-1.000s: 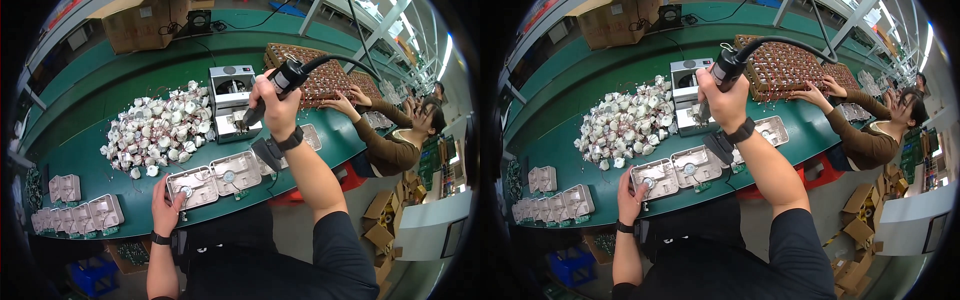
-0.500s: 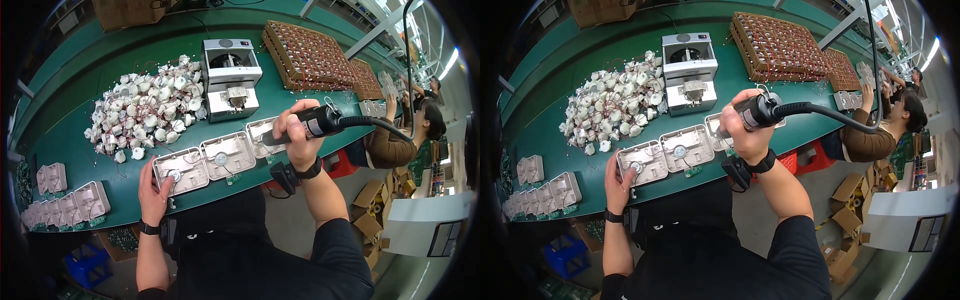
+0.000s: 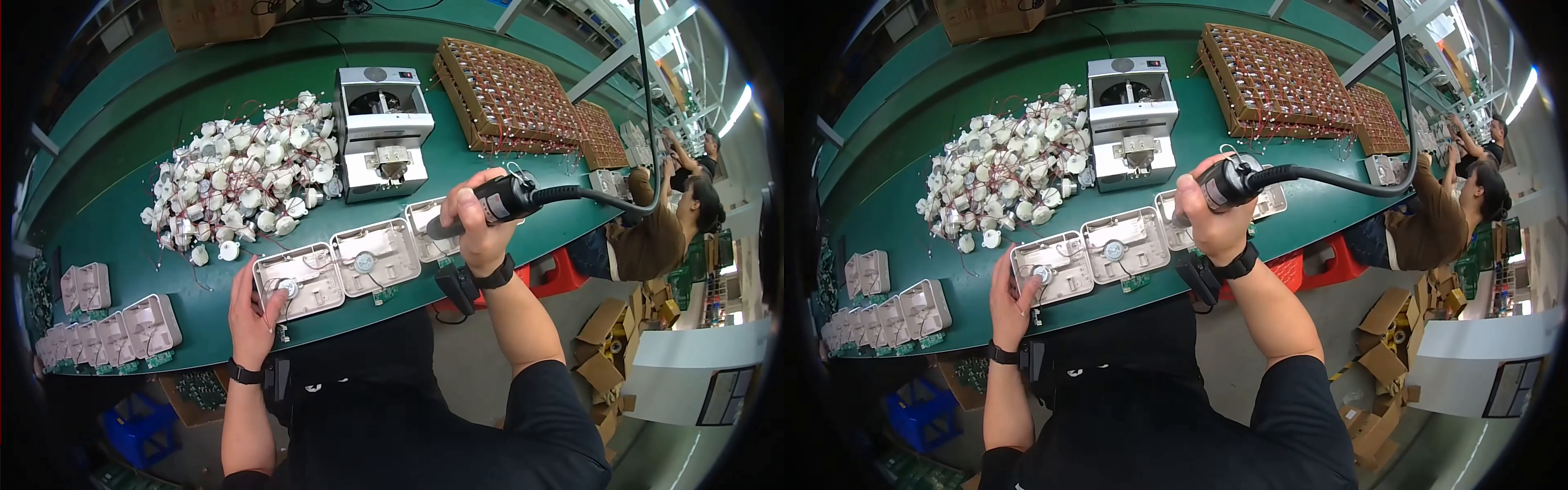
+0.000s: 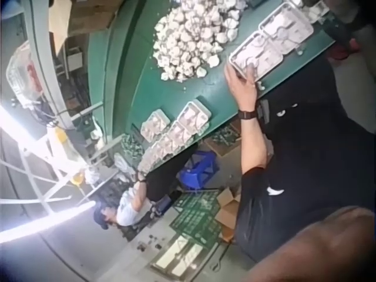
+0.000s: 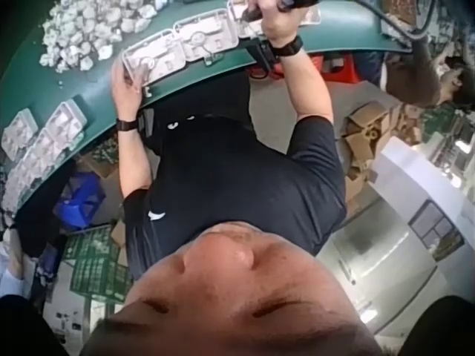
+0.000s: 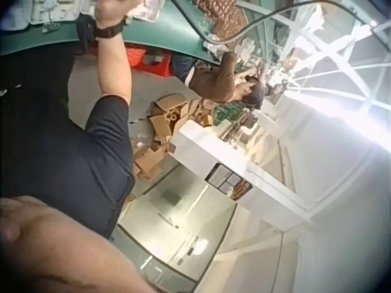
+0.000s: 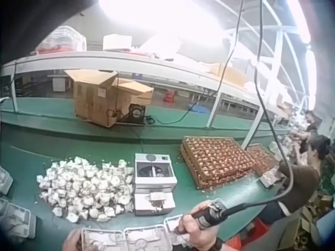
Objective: Assembling small electric motors using an electric screwdriver on a production line.
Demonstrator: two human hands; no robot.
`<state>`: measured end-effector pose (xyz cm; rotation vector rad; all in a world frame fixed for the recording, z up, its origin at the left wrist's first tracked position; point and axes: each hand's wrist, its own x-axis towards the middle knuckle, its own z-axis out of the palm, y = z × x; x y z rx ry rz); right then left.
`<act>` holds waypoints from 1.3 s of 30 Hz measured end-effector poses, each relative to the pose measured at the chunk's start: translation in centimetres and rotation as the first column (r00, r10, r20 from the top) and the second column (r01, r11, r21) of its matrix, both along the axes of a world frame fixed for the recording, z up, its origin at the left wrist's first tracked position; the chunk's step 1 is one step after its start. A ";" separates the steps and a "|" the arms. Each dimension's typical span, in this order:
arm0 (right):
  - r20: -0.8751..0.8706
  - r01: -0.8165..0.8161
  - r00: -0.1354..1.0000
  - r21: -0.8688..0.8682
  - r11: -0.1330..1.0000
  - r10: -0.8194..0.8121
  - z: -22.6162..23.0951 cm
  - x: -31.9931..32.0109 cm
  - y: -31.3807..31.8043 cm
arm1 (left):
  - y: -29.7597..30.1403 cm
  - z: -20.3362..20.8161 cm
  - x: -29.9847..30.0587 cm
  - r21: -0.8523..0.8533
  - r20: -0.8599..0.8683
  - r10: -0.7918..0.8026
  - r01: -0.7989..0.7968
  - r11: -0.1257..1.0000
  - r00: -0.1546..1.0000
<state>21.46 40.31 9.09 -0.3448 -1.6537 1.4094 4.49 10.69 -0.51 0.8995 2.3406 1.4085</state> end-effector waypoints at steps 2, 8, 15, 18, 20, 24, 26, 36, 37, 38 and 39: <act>0.021 -0.007 1.000 0.028 1.000 0.007 0.5 -0.1 0.2 | -0.1 -0.4 0.2 0.006 -0.026 0.004 -0.004 1.000 1.000; -0.269 -0.081 0.961 -0.065 0.995 0.061 5.6 -3.4 0.3 | 0.8 0.2 0.9 -0.041 -0.035 0.019 -0.021 0.999 0.999; -0.109 -0.084 0.990 0.037 0.996 0.087 5.4 -7.1 2.8 | 2.6 0.1 1.6 -0.023 0.004 0.010 -0.010 1.000 1.000; -0.067 -0.099 0.993 -0.013 0.995 0.098 5.3 -6.2 1.6 | 2.3 0.2 1.3 -0.023 -0.001 0.020 -0.020 1.000 1.000; -0.052 -0.104 0.994 -0.085 0.991 0.100 5.2 -3.9 0.0 | 2.3 0.3 1.2 -0.019 -0.012 0.009 -0.010 1.000 1.000; -0.080 -0.134 0.989 -0.142 0.981 0.124 3.6 -0.5 -2.4 | 2.4 0.1 0.9 -0.048 0.000 0.003 -0.003 0.999 1.000; -0.081 -0.158 0.985 -0.103 0.982 0.150 2.2 -0.1 -3.2 | 2.4 0.2 0.7 -0.048 0.004 -0.006 0.006 0.999 1.000; -0.067 -0.201 0.979 -0.107 0.974 0.195 -0.6 -0.7 -3.8 | 2.3 0.0 1.2 -0.056 0.004 -0.001 0.001 0.998 1.000; -0.053 -0.191 0.981 -0.085 0.978 0.187 -0.8 -0.9 -3.8 | 2.2 0.0 1.2 -0.055 0.004 0.003 -0.003 0.998 1.000; -0.039 -0.181 0.983 -0.062 0.981 0.179 -0.9 -1.0 -3.8 | 2.2 0.0 1.2 -0.054 0.001 0.002 -0.002 0.999 1.000; -0.025 -0.171 0.985 -0.039 0.985 0.170 -0.9 -1.1 -3.8 | 2.1 -0.1 1.2 -0.052 -0.002 0.000 0.000 0.999 1.000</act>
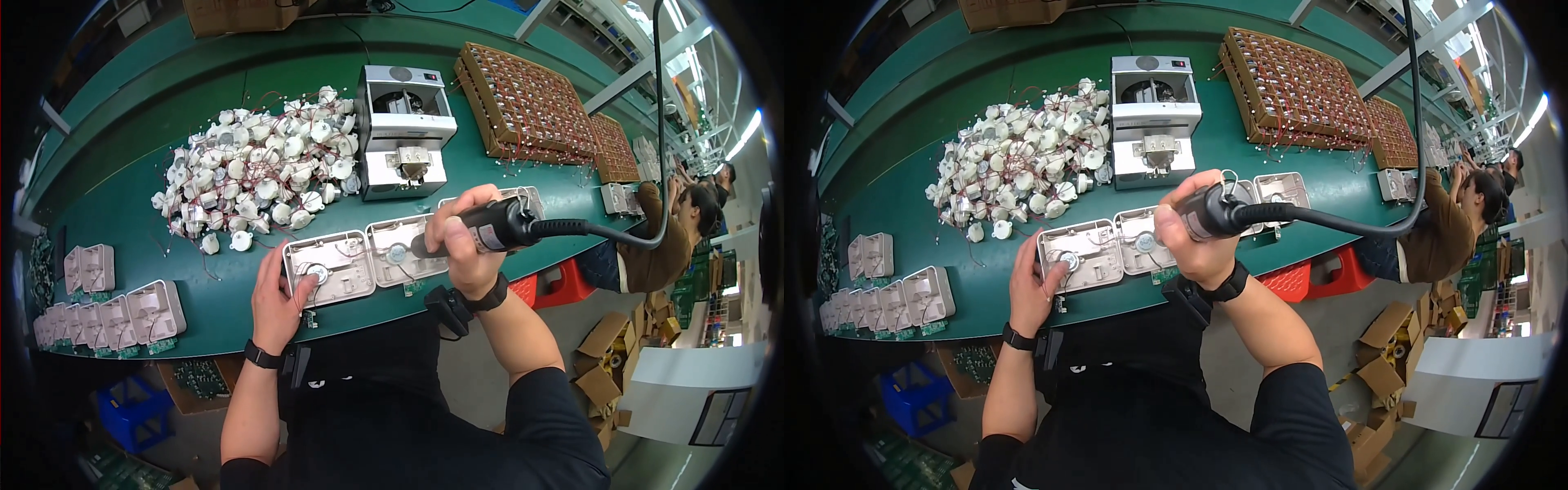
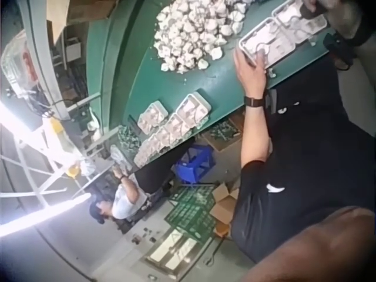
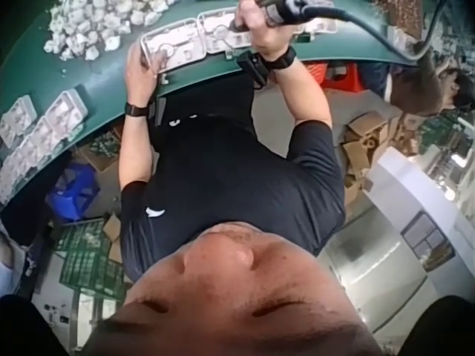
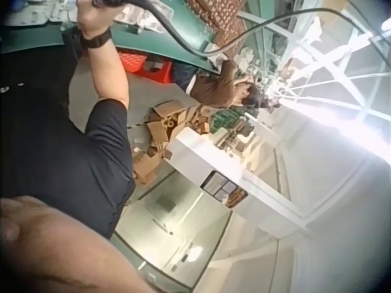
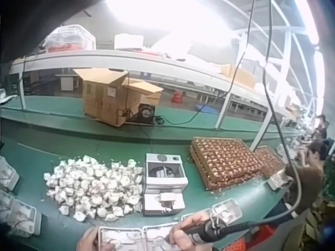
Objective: Assembling small electric motors using an electric screwdriver on a production line.
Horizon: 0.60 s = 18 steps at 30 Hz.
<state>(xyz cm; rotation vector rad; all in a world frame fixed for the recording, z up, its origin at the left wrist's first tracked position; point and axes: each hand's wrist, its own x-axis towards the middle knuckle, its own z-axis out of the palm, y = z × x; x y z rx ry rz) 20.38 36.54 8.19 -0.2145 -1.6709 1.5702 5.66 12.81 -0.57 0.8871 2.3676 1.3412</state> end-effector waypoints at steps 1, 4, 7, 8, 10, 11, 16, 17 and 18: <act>0.000 0.000 1.000 -0.001 1.000 0.000 0.0 -0.1 0.1 | 0.1 0.0 -0.1 0.001 -0.003 -0.005 0.005 1.000 1.000; 0.039 0.024 0.999 0.019 1.000 -0.024 0.1 -0.4 0.4 | 0.3 -0.1 -0.1 0.008 -0.001 0.001 -0.001 1.000 1.000; 0.045 0.047 0.998 0.087 0.995 -0.051 -0.2 -0.8 0.4 | 0.3 -0.1 -0.1 0.009 -0.005 -0.002 0.002 1.000 1.000; 0.047 0.058 0.997 0.122 0.991 -0.064 -0.2 -0.9 0.3 | 0.2 -0.1 -0.1 0.006 -0.011 -0.003 0.003 1.000 1.000; 0.090 0.074 0.992 0.130 0.989 -0.087 0.0 -1.2 0.0 | 0.2 -0.1 0.0 0.003 -0.018 -0.008 0.008 1.000 1.000; 0.134 0.087 0.985 0.139 0.987 -0.105 0.3 -1.4 -0.2 | 0.2 -0.1 0.0 0.005 -0.017 -0.009 0.009 1.000 1.000; 0.166 0.057 0.980 0.293 0.954 -0.109 0.2 -1.6 0.0 | 0.2 -0.3 -0.1 0.020 -0.032 -0.013 0.014 1.000 0.999; 0.164 0.057 0.980 0.295 0.954 -0.109 0.1 -1.6 0.0 | 0.2 -0.2 -0.1 0.026 -0.038 -0.013 0.014 1.000 0.999; 0.133 0.051 0.987 0.245 0.968 -0.086 0.0 -1.5 -0.1 | 0.3 -0.1 0.0 0.029 -0.040 -0.013 0.014 0.999 0.999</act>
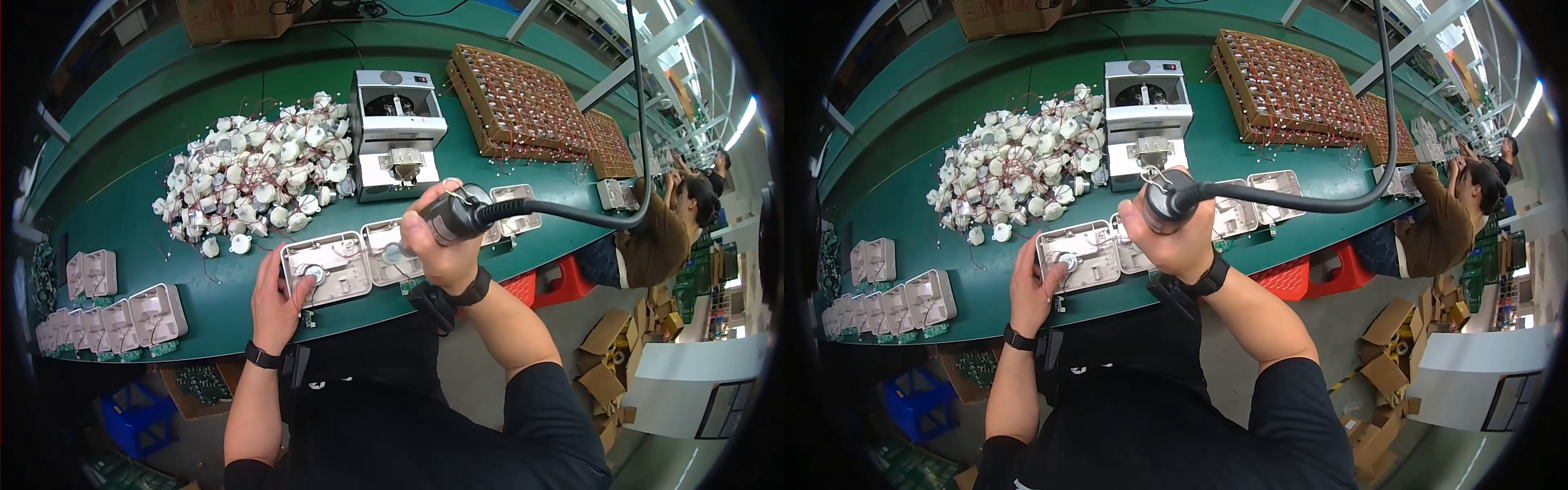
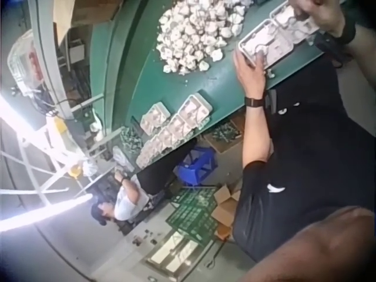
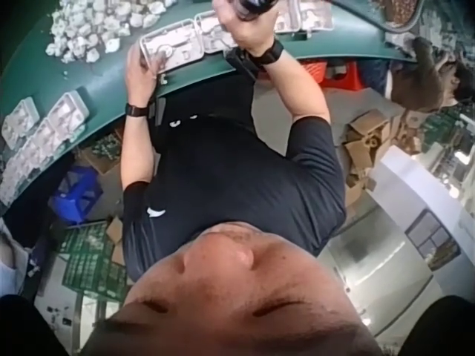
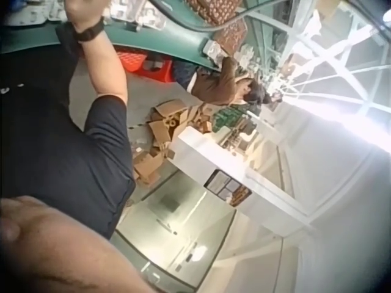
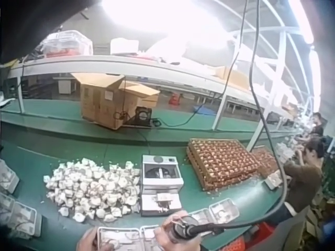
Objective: Assembling small electric motors using an electric screwdriver on a production line.
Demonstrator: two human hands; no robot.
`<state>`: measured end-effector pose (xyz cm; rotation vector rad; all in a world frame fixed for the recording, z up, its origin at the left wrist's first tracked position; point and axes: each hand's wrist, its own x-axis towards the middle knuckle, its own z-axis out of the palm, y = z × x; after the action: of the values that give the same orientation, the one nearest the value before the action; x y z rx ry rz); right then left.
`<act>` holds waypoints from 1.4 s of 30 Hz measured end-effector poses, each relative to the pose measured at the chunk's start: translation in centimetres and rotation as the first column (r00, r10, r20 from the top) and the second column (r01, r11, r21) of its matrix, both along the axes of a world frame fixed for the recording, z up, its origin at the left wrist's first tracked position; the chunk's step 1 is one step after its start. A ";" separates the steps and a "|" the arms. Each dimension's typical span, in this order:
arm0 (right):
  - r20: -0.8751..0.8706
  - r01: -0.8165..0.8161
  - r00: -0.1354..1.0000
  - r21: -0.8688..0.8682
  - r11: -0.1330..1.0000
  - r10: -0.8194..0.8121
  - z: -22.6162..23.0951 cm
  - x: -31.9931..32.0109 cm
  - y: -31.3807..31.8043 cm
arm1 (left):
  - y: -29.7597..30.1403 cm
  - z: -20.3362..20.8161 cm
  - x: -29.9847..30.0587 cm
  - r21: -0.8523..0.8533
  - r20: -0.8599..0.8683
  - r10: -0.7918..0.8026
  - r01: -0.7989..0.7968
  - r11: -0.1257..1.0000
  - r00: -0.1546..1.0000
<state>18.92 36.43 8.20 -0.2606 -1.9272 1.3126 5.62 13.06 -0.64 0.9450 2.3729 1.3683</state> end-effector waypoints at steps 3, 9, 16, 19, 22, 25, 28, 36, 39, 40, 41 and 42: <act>-0.081 -0.038 0.996 -0.093 0.995 0.031 0.4 0.1 -0.1 | 0.1 0.7 0.0 -0.035 0.045 0.010 -0.008 0.999 0.999; -0.351 -0.120 0.936 -0.222 0.968 0.036 5.3 -0.9 2.1 | 0.8 0.1 0.8 -0.015 0.007 0.024 -0.024 1.000 1.000; -0.314 -0.019 0.949 -0.157 0.987 -0.031 6.1 -5.0 5.8 | 4.1 0.7 2.0 -0.037 0.098 -0.002 0.006 0.999 0.995; -0.261 0.002 0.964 -0.201 0.980 -0.055 6.4 -4.4 5.0 | 4.5 0.5 2.0 -0.006 0.075 0.005 -0.005 1.000 0.997; -0.207 0.009 0.976 -0.253 0.967 -0.064 6.7 -1.8 2.8 | 4.6 0.7 1.8 -0.003 0.057 -0.001 0.001 1.000 0.998; -0.230 -0.032 0.972 -0.294 0.955 -0.038 5.9 0.6 0.7 | 4.3 0.4 1.9 -0.013 0.052 0.007 -0.006 1.000 0.999; -0.172 -0.025 0.985 -0.236 0.971 -0.016 3.9 1.4 0.3 | 4.5 0.3 1.9 -0.016 0.049 0.001 0.000 1.000 0.999; -0.132 -0.016 0.991 -0.194 0.981 -0.010 0.9 1.5 0.9 | 4.5 0.0 2.1 -0.032 0.032 0.007 -0.006 0.999 0.999; -0.117 -0.003 0.993 -0.173 0.985 -0.017 0.0 1.4 1.1 | 4.6 0.2 1.9 -0.032 0.021 0.000 0.001 0.999 1.000; -0.105 0.001 0.994 -0.154 0.988 -0.017 -0.2 1.3 1.1 | 4.5 0.2 1.9 -0.032 0.022 -0.001 0.002 0.999 1.000; -0.094 0.005 0.995 -0.133 0.991 -0.018 -0.4 1.3 1.2 | 4.5 0.2 2.0 -0.038 0.025 -0.002 0.003 0.999 1.000; -0.094 0.006 0.995 -0.133 0.991 -0.019 -0.4 1.3 1.3 | 4.5 0.2 2.0 -0.044 0.027 -0.004 0.005 0.999 1.000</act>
<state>20.26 37.78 7.76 -0.2709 -1.7599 1.4212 7.65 17.53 -0.42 0.9134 2.3693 1.3133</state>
